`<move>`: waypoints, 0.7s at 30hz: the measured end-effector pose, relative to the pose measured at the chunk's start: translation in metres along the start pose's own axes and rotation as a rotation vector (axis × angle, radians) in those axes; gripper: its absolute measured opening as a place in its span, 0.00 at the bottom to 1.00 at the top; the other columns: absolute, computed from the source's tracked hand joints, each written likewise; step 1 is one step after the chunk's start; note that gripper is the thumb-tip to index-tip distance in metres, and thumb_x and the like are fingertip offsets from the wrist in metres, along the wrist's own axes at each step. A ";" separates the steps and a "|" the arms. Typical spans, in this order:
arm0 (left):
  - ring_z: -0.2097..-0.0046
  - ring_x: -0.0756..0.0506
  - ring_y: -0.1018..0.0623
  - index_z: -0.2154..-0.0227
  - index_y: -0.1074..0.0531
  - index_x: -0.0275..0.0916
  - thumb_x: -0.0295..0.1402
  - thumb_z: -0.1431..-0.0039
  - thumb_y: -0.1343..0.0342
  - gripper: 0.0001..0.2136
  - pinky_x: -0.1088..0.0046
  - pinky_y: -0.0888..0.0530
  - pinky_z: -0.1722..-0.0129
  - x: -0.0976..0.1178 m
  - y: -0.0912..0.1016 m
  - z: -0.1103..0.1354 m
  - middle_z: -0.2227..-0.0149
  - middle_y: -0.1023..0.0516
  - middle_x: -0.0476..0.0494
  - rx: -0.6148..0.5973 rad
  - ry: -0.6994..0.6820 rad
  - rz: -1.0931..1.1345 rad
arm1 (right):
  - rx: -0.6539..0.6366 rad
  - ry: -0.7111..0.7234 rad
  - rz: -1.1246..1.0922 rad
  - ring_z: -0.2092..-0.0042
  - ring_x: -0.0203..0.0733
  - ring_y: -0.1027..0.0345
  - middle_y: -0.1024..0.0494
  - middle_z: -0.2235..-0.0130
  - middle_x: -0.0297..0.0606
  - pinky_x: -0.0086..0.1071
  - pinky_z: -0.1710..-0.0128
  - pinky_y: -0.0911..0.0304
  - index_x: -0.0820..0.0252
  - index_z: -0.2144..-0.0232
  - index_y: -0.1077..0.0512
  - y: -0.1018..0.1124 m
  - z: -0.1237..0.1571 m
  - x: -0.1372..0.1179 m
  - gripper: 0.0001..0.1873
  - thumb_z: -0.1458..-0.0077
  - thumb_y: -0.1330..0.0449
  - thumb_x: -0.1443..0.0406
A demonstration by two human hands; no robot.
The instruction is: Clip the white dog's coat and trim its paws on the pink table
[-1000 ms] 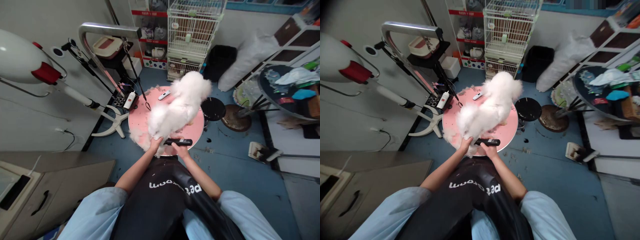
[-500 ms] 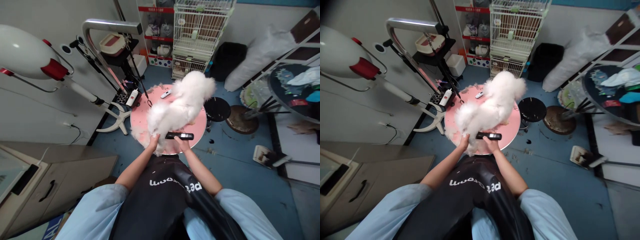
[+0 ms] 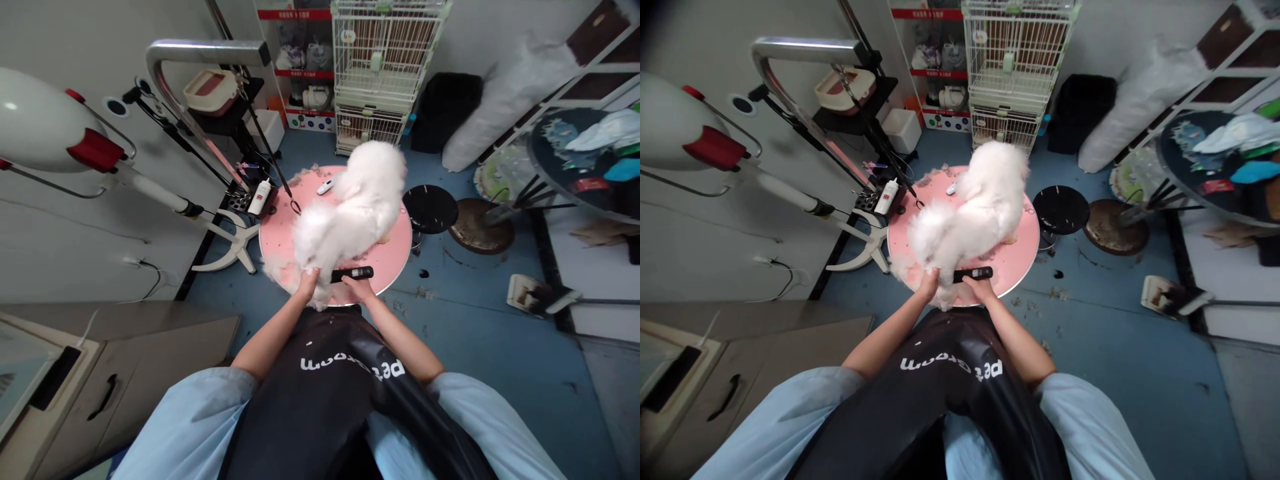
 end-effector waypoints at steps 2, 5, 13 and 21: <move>0.44 0.34 0.28 0.57 0.27 0.33 0.44 0.49 0.40 0.21 0.56 0.33 0.42 0.003 0.001 0.002 0.51 0.24 0.31 -0.014 -0.005 -0.019 | 0.022 -0.041 -0.018 0.64 0.42 0.28 0.19 0.62 0.39 0.35 0.68 0.31 0.58 0.67 0.29 0.004 0.001 0.008 0.18 0.63 0.34 0.59; 0.47 0.32 0.26 0.61 0.27 0.33 0.40 0.51 0.38 0.17 0.54 0.32 0.44 0.004 0.002 0.010 0.56 0.22 0.31 -0.010 -0.009 -0.058 | 0.084 -0.051 -0.052 0.66 0.40 0.28 0.20 0.59 0.40 0.32 0.71 0.33 0.57 0.64 0.30 0.016 0.006 0.010 0.18 0.58 0.37 0.56; 0.44 0.37 0.27 0.53 0.30 0.36 0.34 0.55 0.34 0.24 0.58 0.34 0.41 -0.004 -0.018 0.011 0.48 0.25 0.35 0.030 -0.042 -0.061 | 0.125 -0.080 -0.038 0.66 0.40 0.28 0.20 0.63 0.38 0.31 0.72 0.33 0.58 0.67 0.29 -0.002 0.016 0.026 0.19 0.64 0.33 0.59; 0.37 0.41 0.34 0.39 0.42 0.41 0.33 0.51 0.37 0.35 0.64 0.39 0.37 0.006 -0.023 -0.001 0.37 0.36 0.41 0.087 -0.033 0.102 | 0.304 -0.035 -0.032 0.74 0.35 0.33 0.21 0.62 0.38 0.31 0.75 0.35 0.57 0.64 0.31 0.023 0.031 0.013 0.18 0.54 0.40 0.53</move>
Point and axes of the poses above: each hand's wrist, its own z-axis away from the middle knuckle, its own y-axis out of the back of the hand, x = y × z, the point moved 10 cm from there along -z, towards the middle knuckle
